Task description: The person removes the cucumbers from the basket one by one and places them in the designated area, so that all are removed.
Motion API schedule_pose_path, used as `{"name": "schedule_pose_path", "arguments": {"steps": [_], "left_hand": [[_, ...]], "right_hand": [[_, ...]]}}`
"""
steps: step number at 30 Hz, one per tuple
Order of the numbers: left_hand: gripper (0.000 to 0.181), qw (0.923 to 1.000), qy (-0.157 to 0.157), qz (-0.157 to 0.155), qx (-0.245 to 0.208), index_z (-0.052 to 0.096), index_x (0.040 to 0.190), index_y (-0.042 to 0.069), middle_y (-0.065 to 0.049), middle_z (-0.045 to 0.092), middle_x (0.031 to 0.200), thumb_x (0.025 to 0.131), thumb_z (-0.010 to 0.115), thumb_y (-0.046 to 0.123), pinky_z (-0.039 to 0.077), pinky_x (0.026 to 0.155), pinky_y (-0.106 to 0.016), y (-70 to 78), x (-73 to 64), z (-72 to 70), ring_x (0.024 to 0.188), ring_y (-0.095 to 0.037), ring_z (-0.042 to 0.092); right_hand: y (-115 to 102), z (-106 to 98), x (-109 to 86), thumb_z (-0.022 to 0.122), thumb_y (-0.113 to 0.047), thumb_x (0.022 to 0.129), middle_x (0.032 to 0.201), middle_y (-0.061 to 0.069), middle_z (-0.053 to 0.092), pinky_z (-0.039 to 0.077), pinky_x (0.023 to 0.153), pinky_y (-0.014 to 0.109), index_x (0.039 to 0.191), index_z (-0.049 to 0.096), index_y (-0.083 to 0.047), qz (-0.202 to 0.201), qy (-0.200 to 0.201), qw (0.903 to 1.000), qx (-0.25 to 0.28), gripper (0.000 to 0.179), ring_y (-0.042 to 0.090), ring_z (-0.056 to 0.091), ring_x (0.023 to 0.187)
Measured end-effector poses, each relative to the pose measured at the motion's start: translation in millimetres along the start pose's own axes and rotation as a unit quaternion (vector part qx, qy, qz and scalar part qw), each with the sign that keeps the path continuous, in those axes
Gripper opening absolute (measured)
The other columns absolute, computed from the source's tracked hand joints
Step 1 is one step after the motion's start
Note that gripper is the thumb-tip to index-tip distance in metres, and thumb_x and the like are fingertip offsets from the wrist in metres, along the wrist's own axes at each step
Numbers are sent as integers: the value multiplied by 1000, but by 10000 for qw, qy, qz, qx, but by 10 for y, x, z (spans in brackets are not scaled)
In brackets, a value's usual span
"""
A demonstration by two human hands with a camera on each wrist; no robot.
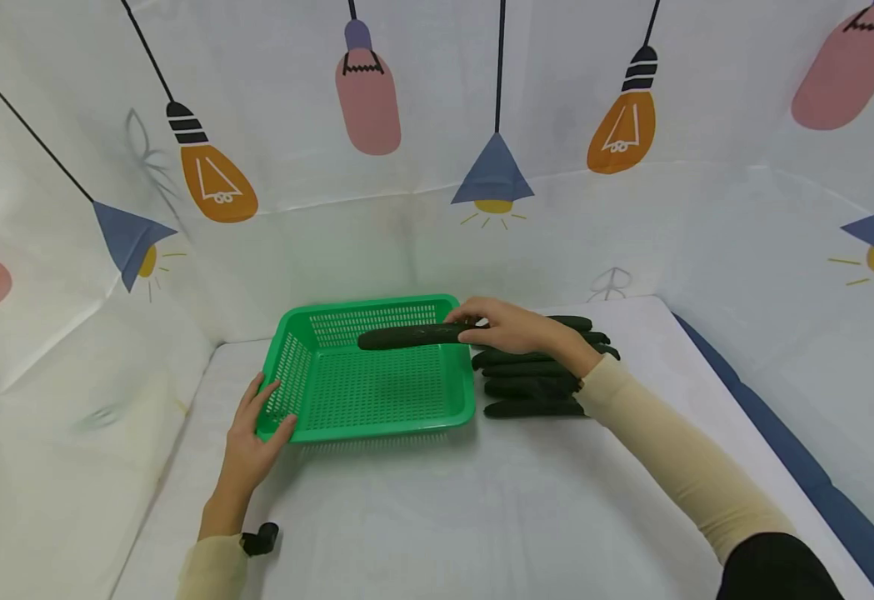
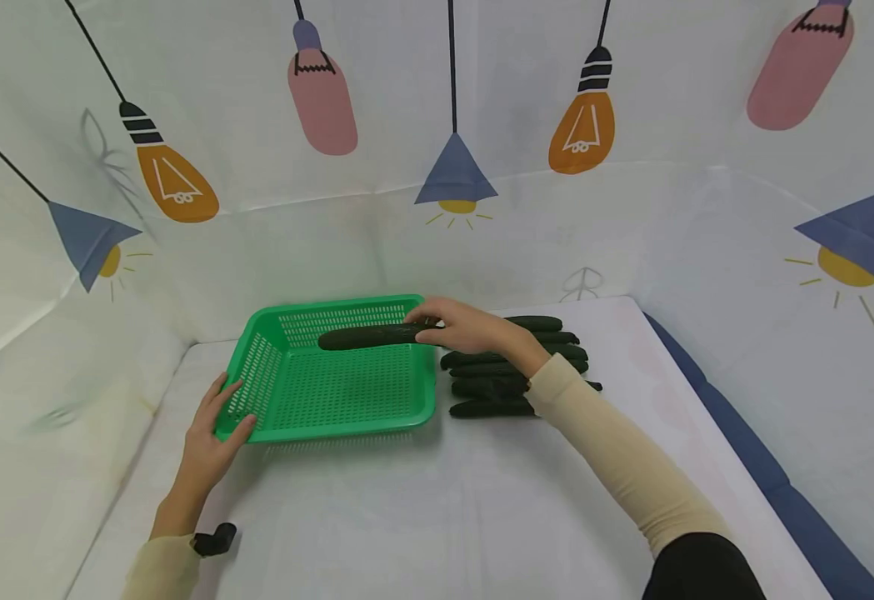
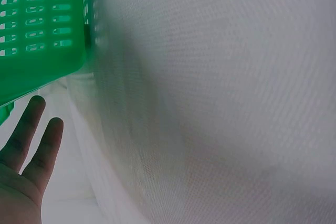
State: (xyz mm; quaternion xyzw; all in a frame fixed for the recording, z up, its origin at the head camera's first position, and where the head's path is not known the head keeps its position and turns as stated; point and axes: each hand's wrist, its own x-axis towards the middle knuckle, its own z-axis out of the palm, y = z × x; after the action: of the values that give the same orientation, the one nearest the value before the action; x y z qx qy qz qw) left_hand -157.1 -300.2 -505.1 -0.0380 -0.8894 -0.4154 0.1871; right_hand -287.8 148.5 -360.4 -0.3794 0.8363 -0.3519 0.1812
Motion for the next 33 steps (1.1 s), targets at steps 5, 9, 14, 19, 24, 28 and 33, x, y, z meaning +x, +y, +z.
{"name": "schedule_pose_path", "arguments": {"steps": [5, 9, 14, 19, 24, 28, 33], "left_hand": [[64, 10000, -22, 36, 17, 52, 151, 12, -13, 29, 169, 91, 76, 16, 26, 118, -70, -16, 8, 2, 155, -40, 25], [65, 10000, -20, 57, 7, 53, 151, 12, -12, 28, 169, 91, 76, 16, 26, 116, -72, -29, 6, 3, 155, -41, 25], [64, 10000, -7, 40, 29, 53, 150, 11, -12, 28, 169, 91, 77, 16, 26, 117, -72, -31, -16, -3, 155, -42, 25], [64, 10000, 28, 14, 77, 54, 150, 12, -12, 29, 169, 91, 77, 16, 26, 118, -71, -30, -33, -5, 155, -41, 25], [64, 10000, 43, 43, 71, 54, 150, 11, -13, 29, 168, 91, 76, 15, 26, 118, -70, -26, -36, -1, 155, -41, 26], [64, 9999, 32, 79, 84, 53, 150, 10, -14, 29, 168, 91, 76, 16, 26, 118, -70, -13, -33, 3, 154, -42, 26], [64, 9999, 10, 90, 93, 53, 150, 10, -15, 29, 168, 91, 76, 17, 26, 118, -71, -10, -24, 13, 154, -43, 26]], "right_hand": [[160, -12, -424, 60, -25, 106, 147, 11, 56, 45, 108, 56, 144, 58, -10, 94, 326, 9994, 114, 41, 32, 51, 137], [297, 9, -726, 62, -26, 105, 143, 8, 59, 49, 96, 48, 142, 61, -14, 243, 617, 9978, 63, 39, 26, 57, 121], [459, 36, -1066, 63, -24, 104, 139, 5, 62, 51, 89, 35, 138, 63, -15, 370, 938, 9949, -34, 35, 20, 59, 115], [575, 21, -1381, 64, -20, 103, 136, 6, 63, 50, 82, 29, 137, 63, -14, 495, 1107, 9926, -104, 34, 12, 57, 111], [658, 14, -1650, 65, -18, 102, 137, 8, 64, 51, 84, 27, 135, 64, -13, 665, 1223, 9901, -151, 33, 6, 57, 116], [726, 53, -1793, 67, -19, 101, 131, 6, 67, 52, 83, 26, 132, 66, -15, 805, 1276, 9885, -112, 31, 6, 59, 115], [867, 201, -1876, 68, -14, 100, 125, 5, 68, 54, 83, 25, 128, 67, -13, 704, 1358, 9882, 73, 29, 1, 58, 107]]}}
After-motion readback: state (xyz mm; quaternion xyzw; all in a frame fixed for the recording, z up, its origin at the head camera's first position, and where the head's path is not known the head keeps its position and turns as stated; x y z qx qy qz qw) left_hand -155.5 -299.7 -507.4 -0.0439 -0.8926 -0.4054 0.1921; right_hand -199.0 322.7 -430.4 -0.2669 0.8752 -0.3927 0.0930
